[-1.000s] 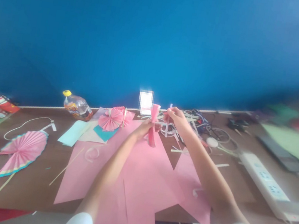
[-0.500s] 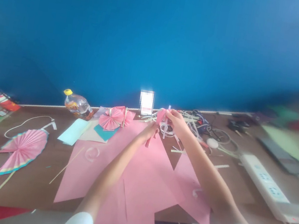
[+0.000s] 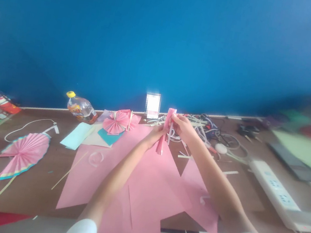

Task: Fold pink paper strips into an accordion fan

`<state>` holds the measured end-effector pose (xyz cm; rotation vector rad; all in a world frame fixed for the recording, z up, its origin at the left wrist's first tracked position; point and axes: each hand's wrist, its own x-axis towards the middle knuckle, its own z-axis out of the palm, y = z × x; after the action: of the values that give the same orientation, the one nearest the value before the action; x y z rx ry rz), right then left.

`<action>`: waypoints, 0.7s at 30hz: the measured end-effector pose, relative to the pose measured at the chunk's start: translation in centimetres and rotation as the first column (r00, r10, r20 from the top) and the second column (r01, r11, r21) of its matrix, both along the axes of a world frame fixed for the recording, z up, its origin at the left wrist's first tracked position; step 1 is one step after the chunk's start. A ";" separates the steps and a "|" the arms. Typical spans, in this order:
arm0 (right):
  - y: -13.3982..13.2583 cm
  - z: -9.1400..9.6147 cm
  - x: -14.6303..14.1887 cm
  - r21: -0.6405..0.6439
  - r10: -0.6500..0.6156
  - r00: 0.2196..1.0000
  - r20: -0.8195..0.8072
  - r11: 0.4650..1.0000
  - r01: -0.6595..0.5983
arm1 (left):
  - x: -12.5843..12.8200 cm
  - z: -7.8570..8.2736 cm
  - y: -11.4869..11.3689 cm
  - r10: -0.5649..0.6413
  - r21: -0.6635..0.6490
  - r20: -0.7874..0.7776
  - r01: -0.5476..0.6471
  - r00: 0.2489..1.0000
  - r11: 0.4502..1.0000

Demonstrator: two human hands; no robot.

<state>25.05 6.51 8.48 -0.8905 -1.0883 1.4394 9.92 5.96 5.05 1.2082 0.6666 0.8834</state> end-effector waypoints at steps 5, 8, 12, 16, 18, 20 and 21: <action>0.0 -0.1 0.0 -0.005 0.015 1.000 0.026 1.000 -0.015 | -0.4 -0.3 0.4 0.000 -0.021 0.037 0.001 0.999 1.000; 0.1 -0.3 0.0 -0.008 0.014 0.997 0.075 1.000 -0.014 | -0.7 -0.3 0.6 -0.009 0.001 0.001 0.009 1.000 1.000; 0.3 -0.6 0.1 -0.024 0.010 0.999 0.040 1.000 -0.009 | -0.7 -0.6 1.0 0.018 -0.001 -0.015 -0.018 1.000 1.000; 0.2 -0.4 0.4 -0.067 0.041 0.998 0.046 0.997 -0.038 | -1.0 -1.2 1.5 0.026 -0.010 0.027 -0.026 0.999 1.000; 0.0 0.0 0.7 -0.071 0.099 0.992 0.078 0.993 -0.094 | -1.2 -1.4 1.8 0.044 0.003 0.036 -0.044 0.998 0.999; -0.2 0.3 1.1 -0.061 0.164 0.980 0.111 0.986 -0.158 | -1.5 -1.6 2.1 0.072 0.007 0.038 -0.072 0.997 0.997; -0.3 0.5 1.2 -0.056 0.194 0.973 0.122 0.981 -0.188 | -1.6 -1.7 2.2 0.082 0.008 0.036 -0.082 0.996 0.997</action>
<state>26.27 6.23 8.97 -0.9395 -1.2699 1.5872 8.31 8.21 3.33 1.1774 0.6876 0.9758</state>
